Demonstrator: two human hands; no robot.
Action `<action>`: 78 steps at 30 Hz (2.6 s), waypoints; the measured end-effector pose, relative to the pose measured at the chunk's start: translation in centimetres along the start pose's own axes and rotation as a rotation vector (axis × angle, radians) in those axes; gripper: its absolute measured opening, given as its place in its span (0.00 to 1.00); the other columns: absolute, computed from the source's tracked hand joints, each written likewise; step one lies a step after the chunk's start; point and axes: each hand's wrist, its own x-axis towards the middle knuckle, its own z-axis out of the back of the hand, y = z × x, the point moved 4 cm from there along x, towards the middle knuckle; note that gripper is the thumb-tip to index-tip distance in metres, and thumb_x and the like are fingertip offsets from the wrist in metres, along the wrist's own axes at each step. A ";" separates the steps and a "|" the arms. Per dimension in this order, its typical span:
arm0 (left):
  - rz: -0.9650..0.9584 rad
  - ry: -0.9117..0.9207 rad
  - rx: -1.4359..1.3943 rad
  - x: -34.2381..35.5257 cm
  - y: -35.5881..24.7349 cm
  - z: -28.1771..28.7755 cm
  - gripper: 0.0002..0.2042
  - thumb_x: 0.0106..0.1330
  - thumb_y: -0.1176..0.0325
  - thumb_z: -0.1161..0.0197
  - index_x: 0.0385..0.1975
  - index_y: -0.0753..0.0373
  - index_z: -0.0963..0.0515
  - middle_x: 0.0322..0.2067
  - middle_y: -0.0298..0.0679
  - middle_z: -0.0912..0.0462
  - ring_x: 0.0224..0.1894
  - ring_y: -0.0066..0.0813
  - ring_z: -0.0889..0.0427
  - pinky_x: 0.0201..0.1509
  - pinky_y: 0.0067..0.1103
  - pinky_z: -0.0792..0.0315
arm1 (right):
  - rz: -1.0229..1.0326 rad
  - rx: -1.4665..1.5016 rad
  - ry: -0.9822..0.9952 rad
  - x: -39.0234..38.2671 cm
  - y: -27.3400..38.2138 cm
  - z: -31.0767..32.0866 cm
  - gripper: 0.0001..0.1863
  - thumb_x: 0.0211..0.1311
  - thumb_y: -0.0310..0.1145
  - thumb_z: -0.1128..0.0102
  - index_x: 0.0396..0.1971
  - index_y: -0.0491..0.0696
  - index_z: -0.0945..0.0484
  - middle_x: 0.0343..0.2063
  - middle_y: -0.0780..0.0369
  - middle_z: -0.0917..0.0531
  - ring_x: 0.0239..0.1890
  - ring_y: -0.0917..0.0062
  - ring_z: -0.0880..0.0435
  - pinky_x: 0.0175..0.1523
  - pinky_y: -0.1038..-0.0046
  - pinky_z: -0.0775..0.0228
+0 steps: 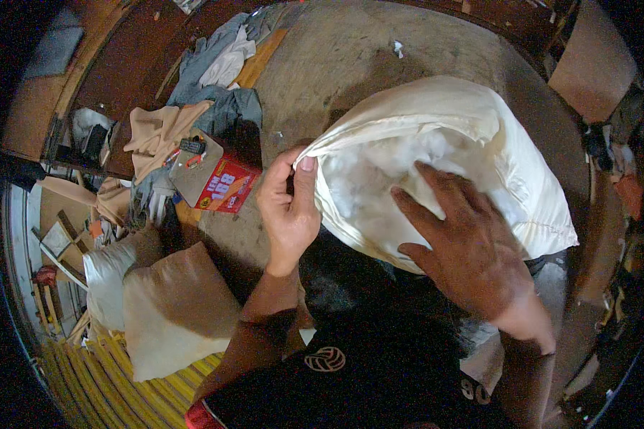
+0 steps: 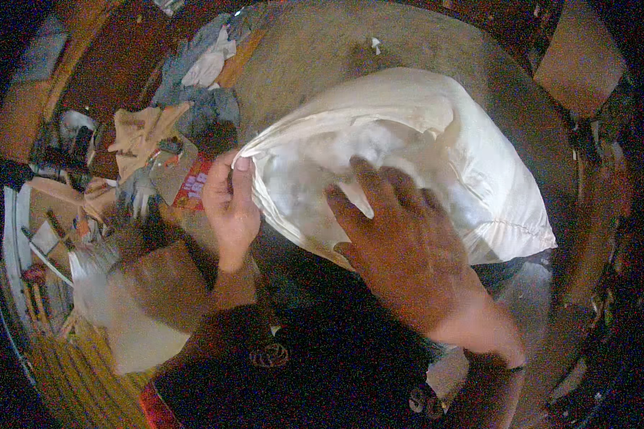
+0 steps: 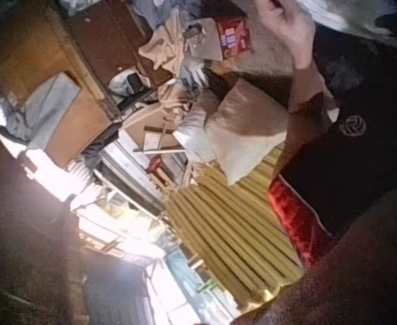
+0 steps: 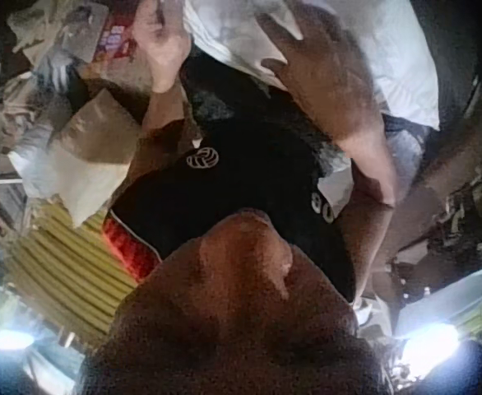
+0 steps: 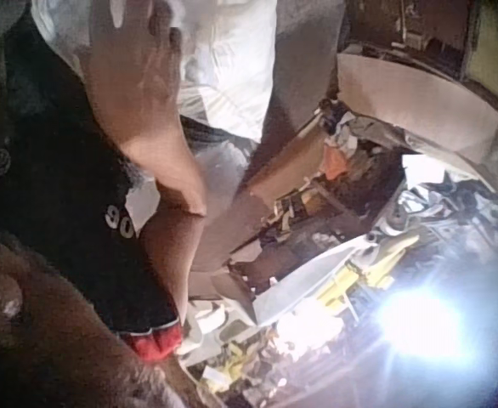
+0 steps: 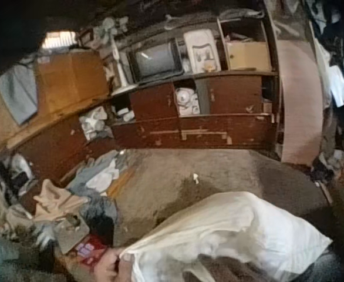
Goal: The person hand-sews the opening of a white pillow using a needle and thread. They repeatedly insert the needle through the fabric, pull the thread, and adjust the pillow to continue stitching along the seam.
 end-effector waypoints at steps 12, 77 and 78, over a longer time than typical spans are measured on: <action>-0.266 0.206 0.242 2.3 -1.3 -0.8 0.04 0.65 0.75 0.36 0.36 0.68 0.17 0.30 0.45 0.17 0.31 0.38 0.20 0.38 0.27 0.27 | -0.008 -0.063 0.227 10.4 -1.1 -7.6 0.16 0.63 0.37 0.45 0.45 0.44 0.19 0.59 0.52 0.24 0.59 0.58 0.22 0.61 0.53 0.28; -0.672 0.936 0.474 -0.8 -3.5 -14.5 0.08 0.65 0.65 0.33 0.34 0.62 0.17 0.44 0.47 0.18 0.52 0.53 0.22 0.64 0.40 0.30 | -0.566 -0.102 -0.827 -14.1 -13.0 -2.5 0.07 0.61 0.25 0.37 0.40 0.47 0.19 0.41 0.54 0.18 0.43 0.57 0.16 0.46 0.62 0.21; -0.677 0.920 0.487 -0.9 -3.4 -14.5 0.08 0.64 0.64 0.33 0.33 0.63 0.17 0.44 0.47 0.17 0.53 0.53 0.21 0.64 0.40 0.30 | -0.570 -0.106 -0.866 -14.3 -13.2 -2.3 0.07 0.61 0.25 0.37 0.39 0.47 0.19 0.40 0.55 0.19 0.42 0.57 0.16 0.45 0.62 0.21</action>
